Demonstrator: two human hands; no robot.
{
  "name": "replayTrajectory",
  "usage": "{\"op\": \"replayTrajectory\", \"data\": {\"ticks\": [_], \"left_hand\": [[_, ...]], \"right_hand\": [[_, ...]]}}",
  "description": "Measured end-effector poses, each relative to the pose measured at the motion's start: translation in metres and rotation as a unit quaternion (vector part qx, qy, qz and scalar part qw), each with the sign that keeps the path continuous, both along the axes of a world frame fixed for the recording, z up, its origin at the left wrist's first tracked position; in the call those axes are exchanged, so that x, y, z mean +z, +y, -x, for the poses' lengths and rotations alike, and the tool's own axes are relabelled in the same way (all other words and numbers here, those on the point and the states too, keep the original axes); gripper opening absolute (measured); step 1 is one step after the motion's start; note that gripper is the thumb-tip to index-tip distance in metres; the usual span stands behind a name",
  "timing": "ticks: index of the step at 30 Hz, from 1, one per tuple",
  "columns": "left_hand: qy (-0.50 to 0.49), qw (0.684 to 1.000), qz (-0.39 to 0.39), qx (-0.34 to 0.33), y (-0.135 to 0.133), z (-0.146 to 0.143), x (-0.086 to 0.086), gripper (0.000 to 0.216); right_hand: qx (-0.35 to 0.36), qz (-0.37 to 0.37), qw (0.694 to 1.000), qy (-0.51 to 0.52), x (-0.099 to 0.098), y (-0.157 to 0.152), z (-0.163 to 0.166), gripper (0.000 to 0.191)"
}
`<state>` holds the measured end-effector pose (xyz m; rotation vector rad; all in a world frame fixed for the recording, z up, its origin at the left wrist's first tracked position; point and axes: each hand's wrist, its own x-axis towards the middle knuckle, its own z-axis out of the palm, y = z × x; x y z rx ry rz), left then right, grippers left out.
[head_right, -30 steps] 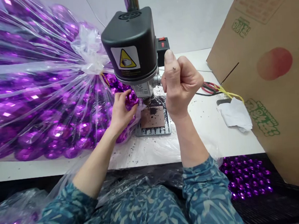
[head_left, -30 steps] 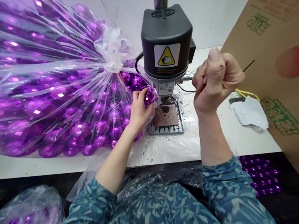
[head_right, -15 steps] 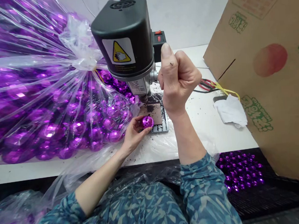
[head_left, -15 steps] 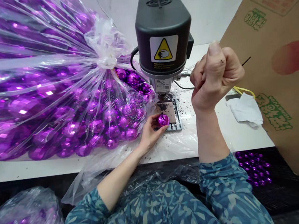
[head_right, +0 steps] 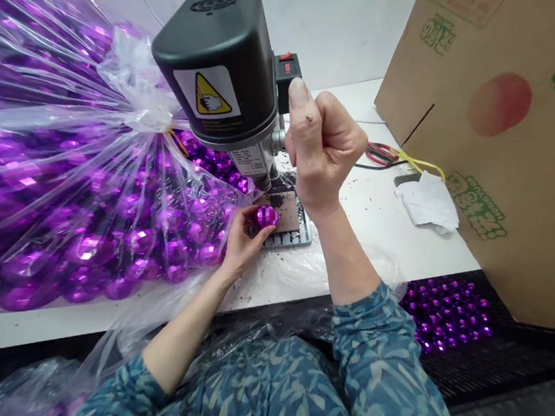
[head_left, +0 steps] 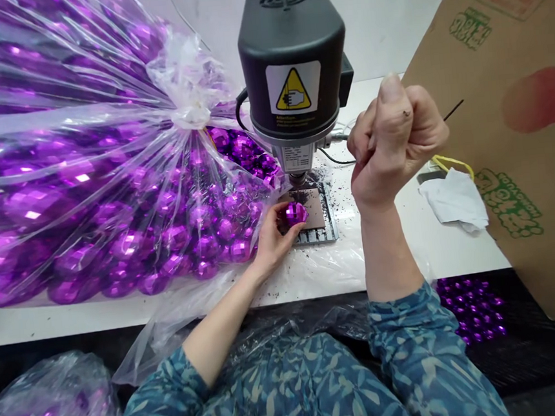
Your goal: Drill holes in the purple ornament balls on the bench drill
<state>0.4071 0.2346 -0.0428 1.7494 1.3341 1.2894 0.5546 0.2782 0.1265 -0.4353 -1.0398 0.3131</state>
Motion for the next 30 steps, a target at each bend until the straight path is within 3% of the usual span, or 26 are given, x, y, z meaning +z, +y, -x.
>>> {"op": "replayTrajectory", "data": {"ticks": [3,6,13,20,30], "left_hand": [[0.063,0.997,-0.044,0.009,0.010,0.006,0.003,0.047],[0.086,0.996,-0.029,0.025,0.021,0.011,0.000,0.049],[0.034,0.998,0.008,0.056,0.030,0.010,-0.005,0.046],[0.020,1.000,-0.008,0.010,0.035,0.011,-0.004,0.045],[0.058,0.996,-0.054,-0.051,0.041,0.011,-0.007,0.049]], "right_hand": [[0.002,-0.004,1.000,-0.003,0.000,0.000,0.000,0.057],[-0.011,0.007,1.000,-0.011,0.001,-0.001,0.000,0.058],[-0.021,0.017,1.000,-0.009,0.000,0.000,0.001,0.061],[-0.012,-0.004,1.000,-0.005,-0.001,0.002,0.000,0.059],[-0.043,0.045,0.998,-0.018,0.000,-0.003,0.000,0.062]]}}
